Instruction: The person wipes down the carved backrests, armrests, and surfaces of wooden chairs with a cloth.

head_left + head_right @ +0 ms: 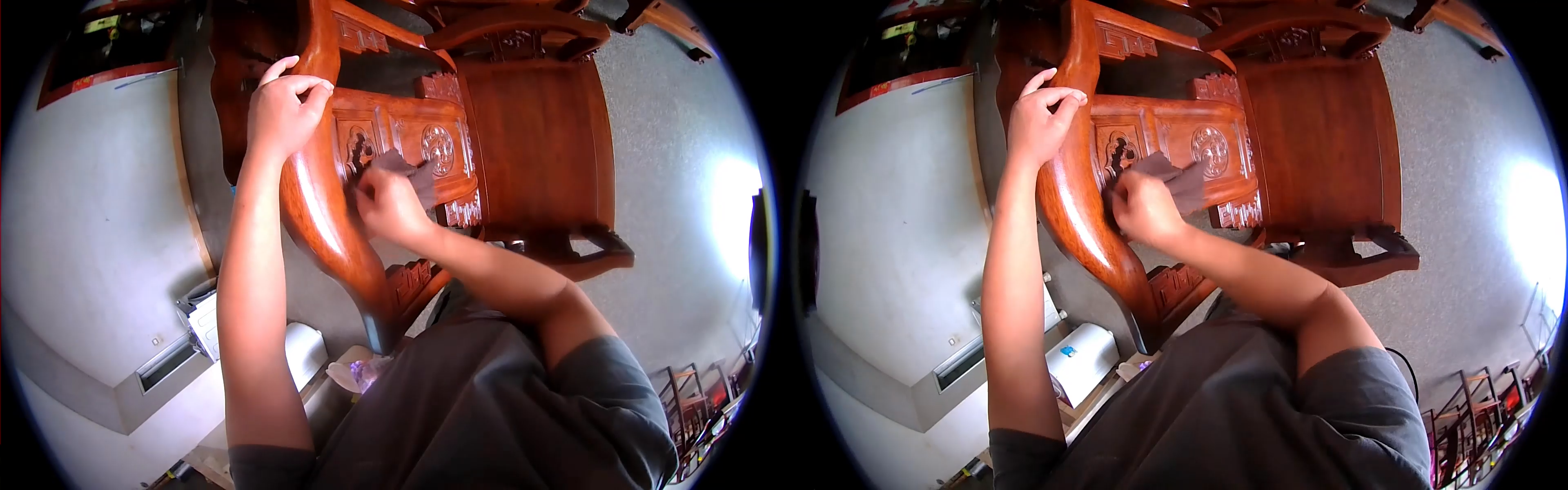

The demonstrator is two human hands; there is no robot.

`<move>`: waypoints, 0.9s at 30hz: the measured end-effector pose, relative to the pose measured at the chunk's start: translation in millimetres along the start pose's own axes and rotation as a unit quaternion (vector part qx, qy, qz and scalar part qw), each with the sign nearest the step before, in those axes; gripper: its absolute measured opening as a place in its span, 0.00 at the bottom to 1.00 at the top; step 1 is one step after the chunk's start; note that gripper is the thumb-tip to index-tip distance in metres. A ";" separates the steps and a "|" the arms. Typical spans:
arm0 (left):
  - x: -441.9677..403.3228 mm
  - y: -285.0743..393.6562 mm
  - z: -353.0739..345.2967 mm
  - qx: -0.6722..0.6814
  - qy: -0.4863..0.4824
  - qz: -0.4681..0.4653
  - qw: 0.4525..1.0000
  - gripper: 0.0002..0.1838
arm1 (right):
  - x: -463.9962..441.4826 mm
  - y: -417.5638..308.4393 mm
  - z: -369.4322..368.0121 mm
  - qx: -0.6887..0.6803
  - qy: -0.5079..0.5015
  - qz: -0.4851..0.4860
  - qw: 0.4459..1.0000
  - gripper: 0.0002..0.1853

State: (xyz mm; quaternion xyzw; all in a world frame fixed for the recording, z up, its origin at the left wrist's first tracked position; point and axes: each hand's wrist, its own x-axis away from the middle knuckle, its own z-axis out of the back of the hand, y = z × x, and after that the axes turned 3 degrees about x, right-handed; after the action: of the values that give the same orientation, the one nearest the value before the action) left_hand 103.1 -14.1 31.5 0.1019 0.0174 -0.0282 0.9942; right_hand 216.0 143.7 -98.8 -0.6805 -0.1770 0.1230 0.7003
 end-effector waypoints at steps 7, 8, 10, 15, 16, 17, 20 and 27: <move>0.3 1.6 0.7 -0.005 0.005 0.000 1.000 0.11 | 11.4 -1.6 0.0 -0.035 0.003 -0.025 0.999 0.07; 0.4 2.0 0.3 -0.006 0.005 0.002 1.000 0.11 | 15.5 -1.9 1.3 -0.044 -0.009 -0.052 0.998 0.08; 1.0 0.6 0.8 0.007 0.003 0.003 1.000 0.11 | -2.2 1.9 -1.3 -0.005 0.033 0.018 0.999 0.07; -0.8 1.9 1.8 0.019 0.001 0.003 1.000 0.11 | -67.0 -13.6 -2.0 -0.001 0.092 -0.004 0.996 0.08; -1.1 1.3 1.3 0.016 0.002 0.002 1.000 0.11 | -62.8 -11.8 -3.5 -0.008 0.090 0.008 0.996 0.08; -0.7 1.0 1.4 0.013 0.003 0.001 1.000 0.11 | -50.4 -8.1 -7.4 -0.015 0.087 0.019 0.996 0.08; -0.5 2.8 2.5 0.026 -0.007 0.012 1.000 0.10 | -2.8 3.5 -12.7 -0.026 0.047 0.008 0.999 0.07; -2.4 2.3 2.9 0.034 -0.010 0.010 0.999 0.11 | -72.4 -3.5 -9.6 -0.010 0.086 -0.024 0.996 0.11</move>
State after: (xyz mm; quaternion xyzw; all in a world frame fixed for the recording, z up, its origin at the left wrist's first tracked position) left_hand 100.9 -12.3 34.9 0.1355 0.0057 -0.0197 0.9906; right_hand 154.0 104.8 -101.2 -0.6910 -0.1334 0.0450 0.7090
